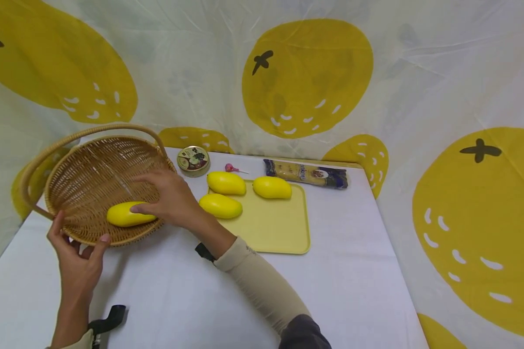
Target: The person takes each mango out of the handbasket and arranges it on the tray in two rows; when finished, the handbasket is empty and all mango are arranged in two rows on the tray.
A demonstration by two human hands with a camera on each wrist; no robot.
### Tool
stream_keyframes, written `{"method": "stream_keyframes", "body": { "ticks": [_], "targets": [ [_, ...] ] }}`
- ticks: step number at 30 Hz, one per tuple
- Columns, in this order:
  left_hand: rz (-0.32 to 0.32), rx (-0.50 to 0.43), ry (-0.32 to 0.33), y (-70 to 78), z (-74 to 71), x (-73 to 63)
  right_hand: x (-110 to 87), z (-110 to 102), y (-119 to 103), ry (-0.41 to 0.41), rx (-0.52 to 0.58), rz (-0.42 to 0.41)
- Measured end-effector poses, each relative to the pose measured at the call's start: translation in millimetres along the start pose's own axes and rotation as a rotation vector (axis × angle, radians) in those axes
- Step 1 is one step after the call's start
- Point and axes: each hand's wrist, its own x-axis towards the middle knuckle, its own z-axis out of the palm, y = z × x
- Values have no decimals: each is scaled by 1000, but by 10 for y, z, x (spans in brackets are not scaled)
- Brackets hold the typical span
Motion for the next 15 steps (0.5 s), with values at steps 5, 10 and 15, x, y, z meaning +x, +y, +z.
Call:
{"method": "stream_keyframes", "body": {
  "ticks": [5,10,15],
  "targets": [
    [-2,1,-1,-2,0,5,116,123,-61,-62,-26,17],
    [1,5,-1,-1,-1,5,237,253,-76,-139,-114,12],
    [-13,3,-2,9,9,-2,339,351,-56,-255,-134,42]
  ]
}}
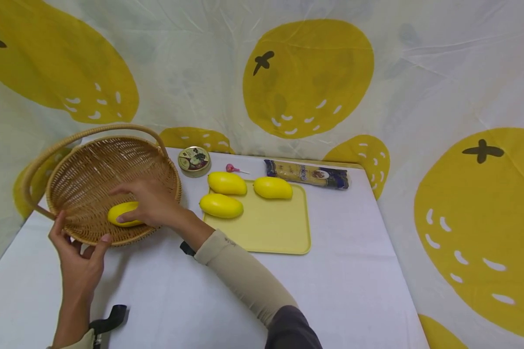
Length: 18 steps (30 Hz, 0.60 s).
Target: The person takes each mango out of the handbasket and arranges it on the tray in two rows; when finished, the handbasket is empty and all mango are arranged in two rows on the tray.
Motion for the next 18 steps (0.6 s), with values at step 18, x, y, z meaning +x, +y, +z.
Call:
{"method": "stream_keyframes", "body": {
  "ticks": [18],
  "targets": [
    [-18,-2,1,3,-5,-2,421,122,40,-258,-24,193]
  ]
}}
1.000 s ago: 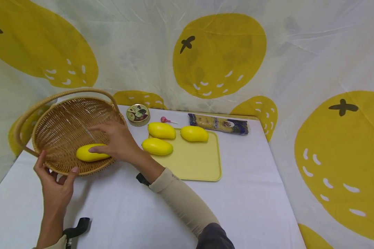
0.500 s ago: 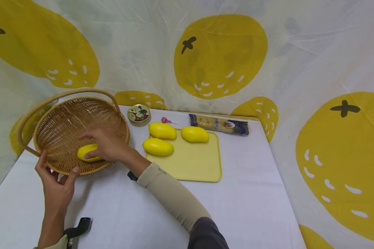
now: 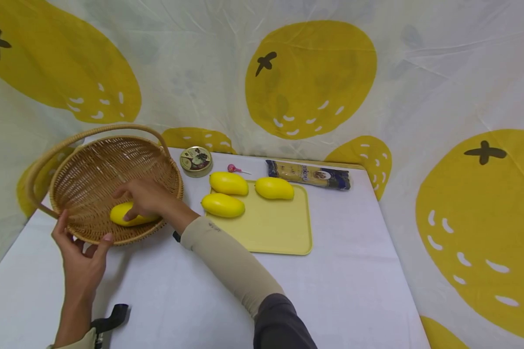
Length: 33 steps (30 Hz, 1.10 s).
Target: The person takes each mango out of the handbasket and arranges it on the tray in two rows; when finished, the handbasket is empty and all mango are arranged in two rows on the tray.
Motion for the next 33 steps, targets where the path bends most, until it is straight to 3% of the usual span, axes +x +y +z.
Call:
{"method": "stream_keyframes", "body": {
  "ticks": [7,19,26,33],
  "targets": [
    [-7,0,-7,12,11,7,87,55,15,9,-38,75],
    [6,6,-4,9,9,-5,142,110,26,-16,-149,55],
    [13,8,-5,4,4,-7,70,56,-30,5,-40,37],
    [17,-18,0,-15,9,3,-97,-43,-91,57,-10,-13]
  ]
}}
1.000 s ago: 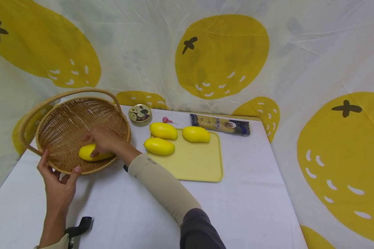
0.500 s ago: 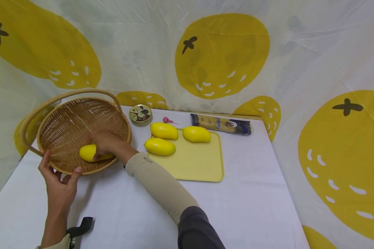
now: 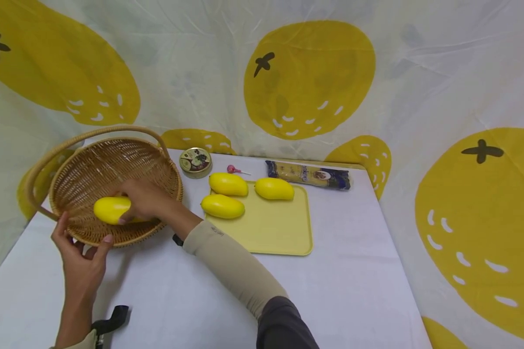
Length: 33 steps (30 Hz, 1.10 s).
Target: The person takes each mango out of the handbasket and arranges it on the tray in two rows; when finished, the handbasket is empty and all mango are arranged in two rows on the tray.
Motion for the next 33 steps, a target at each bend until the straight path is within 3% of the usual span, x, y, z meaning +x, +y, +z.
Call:
{"method": "stream_keyframes", "body": {
  "ticks": [13,23,33],
  "targets": [
    [7,-1,-4,6,-4,-11,-381,-161,45,158,66,-164],
    [-1,11,2,5,-11,-12,-734,-253,138,314,140,-235],
    [7,11,3,1,-7,-9,-1042,-303,282,397,246,-270]
  ]
}}
